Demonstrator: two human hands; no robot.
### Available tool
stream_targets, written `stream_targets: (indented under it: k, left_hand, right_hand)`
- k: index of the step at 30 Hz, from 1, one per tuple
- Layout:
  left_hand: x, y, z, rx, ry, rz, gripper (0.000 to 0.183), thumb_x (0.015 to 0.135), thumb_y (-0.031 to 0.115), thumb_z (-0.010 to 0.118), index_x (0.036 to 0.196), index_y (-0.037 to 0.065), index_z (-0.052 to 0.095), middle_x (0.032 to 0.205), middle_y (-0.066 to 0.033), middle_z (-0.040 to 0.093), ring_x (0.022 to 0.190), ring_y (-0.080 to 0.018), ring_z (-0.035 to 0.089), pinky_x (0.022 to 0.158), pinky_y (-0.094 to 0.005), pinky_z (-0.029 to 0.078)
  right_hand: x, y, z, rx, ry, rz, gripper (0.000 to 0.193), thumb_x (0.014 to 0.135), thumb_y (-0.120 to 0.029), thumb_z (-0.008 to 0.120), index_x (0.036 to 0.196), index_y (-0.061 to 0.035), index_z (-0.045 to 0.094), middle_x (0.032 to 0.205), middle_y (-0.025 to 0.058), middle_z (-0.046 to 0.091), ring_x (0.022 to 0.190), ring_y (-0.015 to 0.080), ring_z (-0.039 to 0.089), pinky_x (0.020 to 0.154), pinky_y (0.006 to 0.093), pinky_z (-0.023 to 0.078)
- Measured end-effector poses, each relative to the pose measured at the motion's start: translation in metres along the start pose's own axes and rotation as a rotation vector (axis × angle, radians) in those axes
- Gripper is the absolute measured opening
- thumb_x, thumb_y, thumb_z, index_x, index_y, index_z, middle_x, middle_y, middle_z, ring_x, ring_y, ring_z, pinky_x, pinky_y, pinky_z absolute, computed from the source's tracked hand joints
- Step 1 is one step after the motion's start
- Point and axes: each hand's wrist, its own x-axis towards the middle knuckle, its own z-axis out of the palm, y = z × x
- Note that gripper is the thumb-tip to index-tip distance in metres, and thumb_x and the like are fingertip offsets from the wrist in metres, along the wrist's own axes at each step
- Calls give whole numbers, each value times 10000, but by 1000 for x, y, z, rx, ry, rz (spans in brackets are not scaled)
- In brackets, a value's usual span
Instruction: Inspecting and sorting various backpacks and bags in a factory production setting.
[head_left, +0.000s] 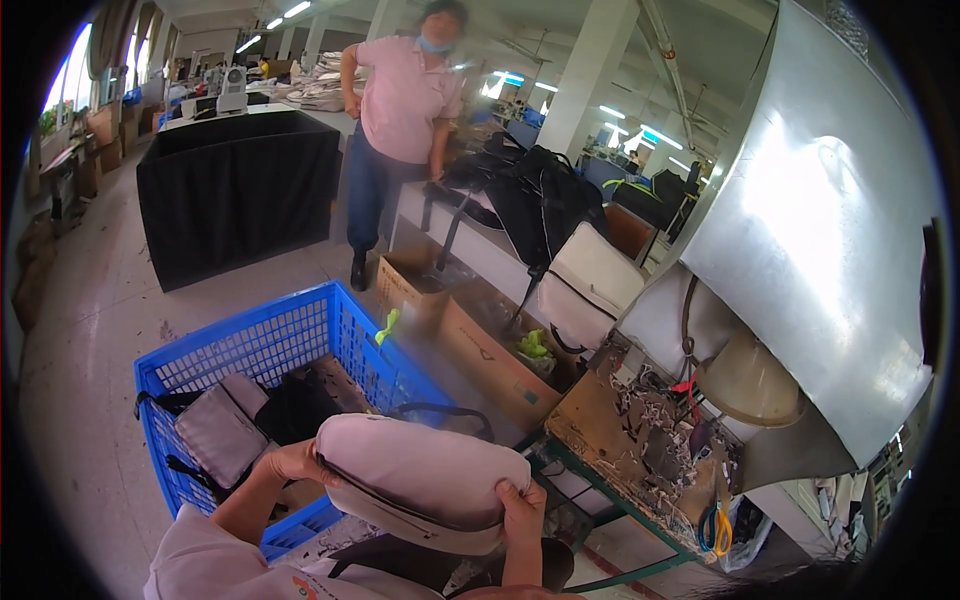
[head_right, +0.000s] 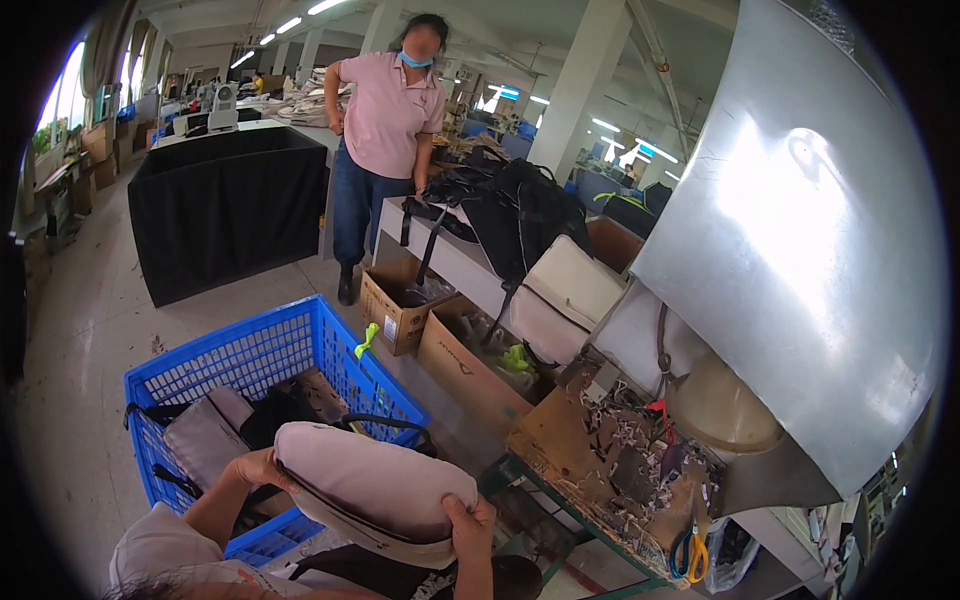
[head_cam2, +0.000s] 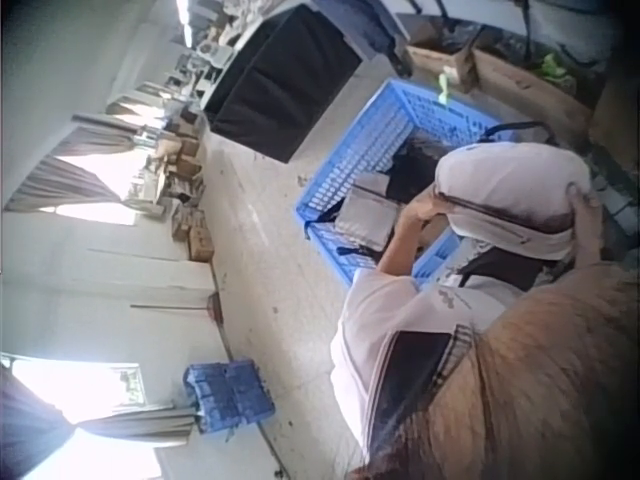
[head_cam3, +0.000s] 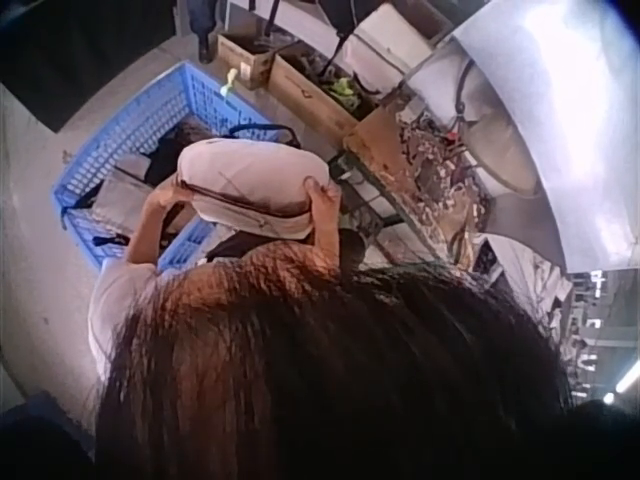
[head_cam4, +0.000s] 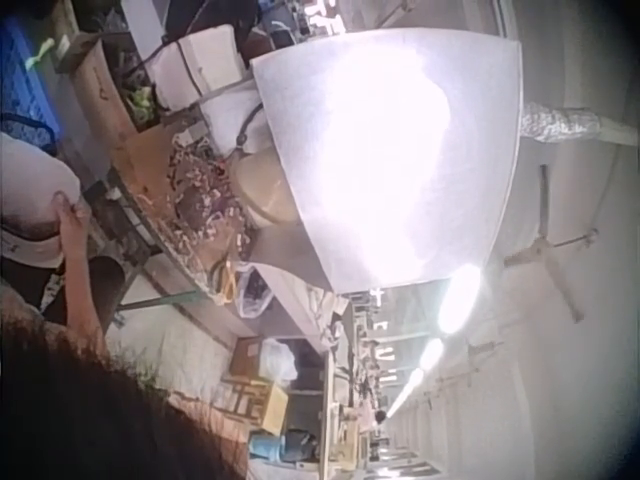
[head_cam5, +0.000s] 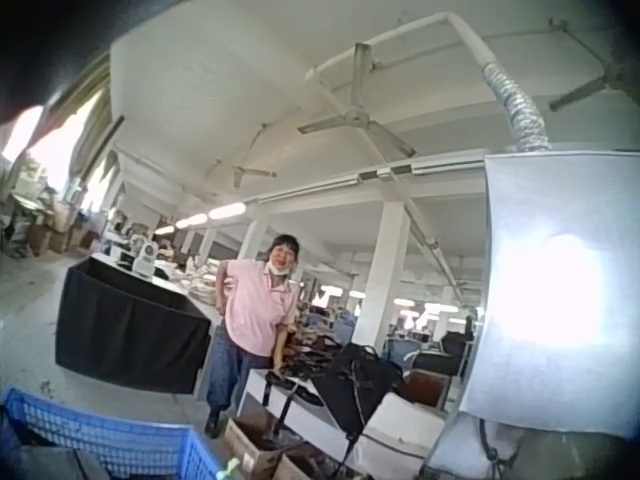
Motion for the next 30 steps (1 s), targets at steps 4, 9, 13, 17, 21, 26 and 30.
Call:
stream_targets:
  k: [4,9,13,17,21,26,30]
  left_hand:
    - [1,-4,-1,5,-24,-26,653,609,-36,732,1194,44,454,1130,-70,533,1053,-183,459,927,-315,349]
    - [0,-5,-3,52,-69,-42,667,639,46,745,1219,46,416,1153,-81,510,1071,-207,435,963,-311,309]
    - [-1,-4,0,85,-88,-64,667,644,64,746,1222,44,413,1158,-82,506,1077,-208,431,968,-308,301]
    - [-2,-8,-3,112,-101,-84,670,647,80,748,1225,44,411,1170,-81,497,1084,-208,426,970,-304,297]
    - [-2,-7,1,86,-77,-80,674,650,98,749,1228,45,408,1175,-82,493,1090,-210,420,974,-309,291]
    - [-2,-7,3,66,-31,-82,694,640,116,758,1233,44,405,1180,-80,491,1097,-212,414,976,-316,285]
    - [-2,-10,3,51,-24,-81,687,638,98,755,1230,43,411,1176,-74,496,1091,-206,420,973,-313,290]
  right_hand:
    - [2,3,-2,-3,21,20,304,772,-183,635,991,21,584,908,35,607,823,114,542,762,255,411]
    - [5,6,-3,9,38,60,294,775,-166,628,996,22,581,917,39,606,828,120,544,766,259,412]
    - [9,16,-8,41,46,97,277,782,-144,613,1001,22,578,927,42,603,834,127,544,775,264,412]
    - [11,17,-6,32,52,112,271,784,-138,609,998,24,578,924,45,604,828,128,546,769,264,415]
    - [11,17,-5,29,61,125,268,784,-140,610,993,25,579,918,46,605,817,125,547,758,261,420]
    - [11,17,-4,2,93,126,256,782,-141,613,977,23,585,899,43,608,802,121,548,750,260,422]
    - [11,18,-3,13,101,125,252,782,-143,614,972,21,588,893,42,609,794,121,550,746,259,424]
